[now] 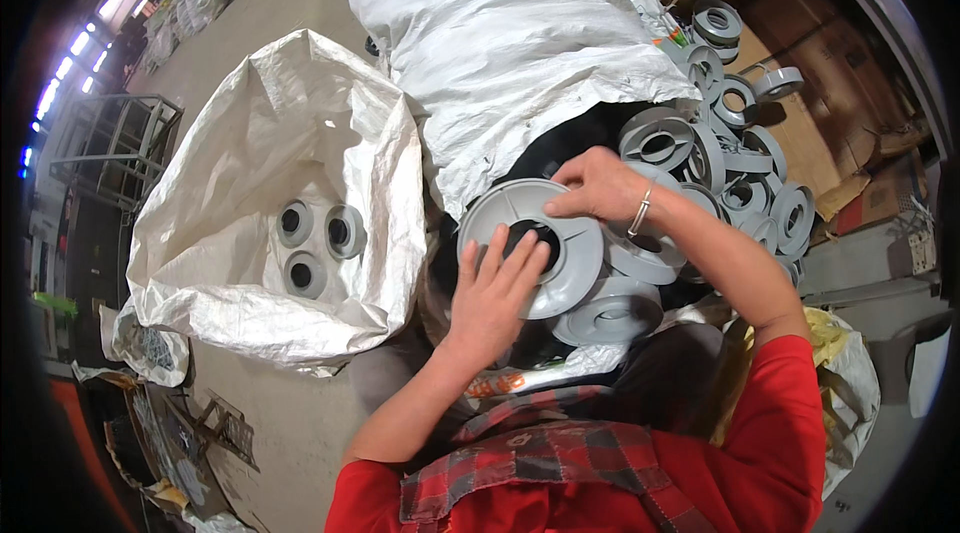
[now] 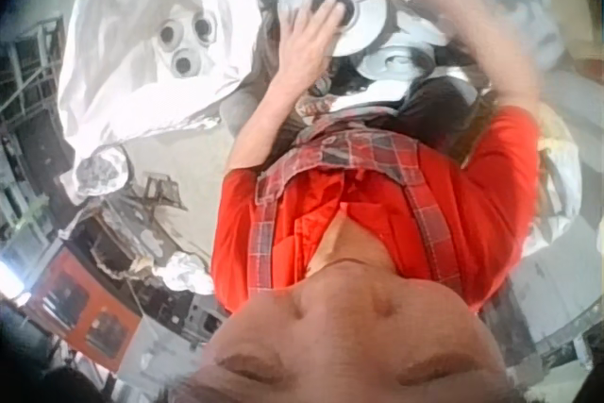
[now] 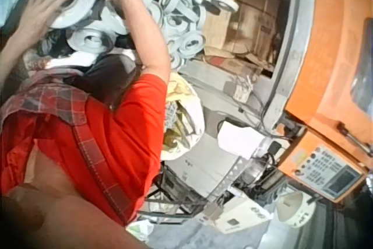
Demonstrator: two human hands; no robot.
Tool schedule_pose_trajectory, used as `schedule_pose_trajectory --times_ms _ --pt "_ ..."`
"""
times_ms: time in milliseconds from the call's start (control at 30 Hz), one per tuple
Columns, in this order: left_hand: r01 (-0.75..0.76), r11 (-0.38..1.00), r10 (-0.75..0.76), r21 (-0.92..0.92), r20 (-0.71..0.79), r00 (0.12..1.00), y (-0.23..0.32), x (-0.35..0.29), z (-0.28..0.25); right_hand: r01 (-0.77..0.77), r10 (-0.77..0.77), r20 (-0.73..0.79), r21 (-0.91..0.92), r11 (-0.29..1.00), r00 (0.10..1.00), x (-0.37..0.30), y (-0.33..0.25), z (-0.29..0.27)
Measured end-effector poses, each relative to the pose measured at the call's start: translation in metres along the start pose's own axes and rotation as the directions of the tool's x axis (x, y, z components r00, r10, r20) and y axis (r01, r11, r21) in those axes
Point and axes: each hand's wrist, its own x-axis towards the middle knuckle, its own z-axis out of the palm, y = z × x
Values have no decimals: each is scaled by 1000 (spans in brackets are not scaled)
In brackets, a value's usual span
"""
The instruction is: The person assembles gray circular plastic parts by inserting black rubber gaskets into them and placing the completed units into a white sack. The person also briefly handles a small clear object and pours liquid from a bottle into a cup.
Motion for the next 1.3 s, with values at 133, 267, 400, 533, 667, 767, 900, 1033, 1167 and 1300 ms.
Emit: schedule_pose_trajectory --times_ms 133,267,400,533,667,767,900,1033,1167,1300 --pt "197 907 -211 -372 4 978 -22 -15 14 -360 403 -44 366 858 914 48 39 30" --pt "624 181 -636 -760 394 664 -30 -12 6 -305 102 -392 -500 811 914 75 106 84" --pt "439 -45 -712 -897 337 616 -33 -16 17 -250 -7 -389 -607 754 921 70 94 78" --pt "344 -240 -631 -908 415 655 -31 -10 22 -23 -179 -443 -415 910 878 25 53 49" --pt "264 -504 -465 -822 516 719 -19 -7 20 204 -249 -365 -158 966 897 -12 21 63" --pt "230 -572 -441 -788 531 723 -11 -13 11 156 -197 -278 -161 975 940 -30 -4 71" --pt "279 -365 -563 -888 450 693 1 -27 5 146 -187 -134 -271 952 973 -53 -29 74" --pt "355 -355 -526 -865 499 689 2 -33 -12 339 -357 -22 -260 904 934 -65 -34 73" --pt "606 -282 -330 -744 668 667 -11 -36 -26 575 -532 226 -415 705 816 -81 -50 60" --pt "522 -479 -250 -706 679 690 -5 -35 -28 596 -590 165 -428 679 791 -87 -47 65"
